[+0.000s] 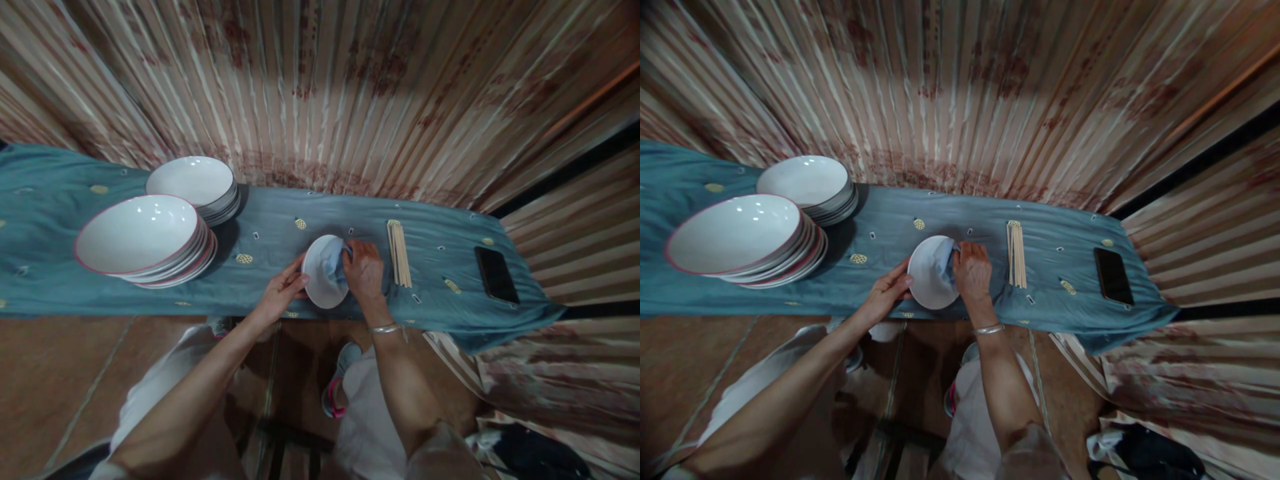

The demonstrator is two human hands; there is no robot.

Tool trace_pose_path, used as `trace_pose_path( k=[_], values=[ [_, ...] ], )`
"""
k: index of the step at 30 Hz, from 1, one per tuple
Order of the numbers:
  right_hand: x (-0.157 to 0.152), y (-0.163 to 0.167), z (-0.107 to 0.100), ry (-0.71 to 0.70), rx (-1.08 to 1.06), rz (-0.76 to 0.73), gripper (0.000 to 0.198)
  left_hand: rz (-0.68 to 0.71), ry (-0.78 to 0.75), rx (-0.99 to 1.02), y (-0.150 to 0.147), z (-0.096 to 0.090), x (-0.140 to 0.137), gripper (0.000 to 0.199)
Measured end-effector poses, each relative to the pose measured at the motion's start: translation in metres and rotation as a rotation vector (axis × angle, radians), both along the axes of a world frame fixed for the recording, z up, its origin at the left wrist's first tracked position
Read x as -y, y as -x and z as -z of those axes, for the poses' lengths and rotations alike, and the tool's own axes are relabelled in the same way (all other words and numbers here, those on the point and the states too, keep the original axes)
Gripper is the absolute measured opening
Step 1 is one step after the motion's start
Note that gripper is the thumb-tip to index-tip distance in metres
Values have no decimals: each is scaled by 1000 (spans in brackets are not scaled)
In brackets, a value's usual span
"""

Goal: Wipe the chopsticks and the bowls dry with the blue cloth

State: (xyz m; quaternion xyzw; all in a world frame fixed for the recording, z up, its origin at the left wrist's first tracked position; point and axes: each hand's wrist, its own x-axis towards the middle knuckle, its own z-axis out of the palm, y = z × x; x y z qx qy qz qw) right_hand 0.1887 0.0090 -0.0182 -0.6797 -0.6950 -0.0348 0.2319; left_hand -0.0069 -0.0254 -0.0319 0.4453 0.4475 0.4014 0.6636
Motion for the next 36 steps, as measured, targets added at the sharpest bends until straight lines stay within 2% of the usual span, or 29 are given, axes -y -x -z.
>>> trace_pose_path(
  k=[6, 12, 20, 24, 28, 36],
  values=[
    [14, -10, 7, 49, 99, 38, 18, -1, -3, 7, -1, 1, -1, 96],
    [33, -4, 10, 134, 190, 34, 16, 4, -23, -5, -1, 1, -1, 91],
    [45, 10, 1, 345, 145, -60, 20, -1, -26, -19, -2, 2, -2, 86],
    [45, 14, -2, 433, 30, -109, 20, -15, -28, -24, -2, 2, -1, 85],
    [43, 18, -5, 498, -188, -181, 17, -18, -24, -10, -1, 4, -2, 85],
    [41, 31, 1, 351, -660, -275, 17, -27, -27, -4, -2, 7, -4, 83]
  ],
)
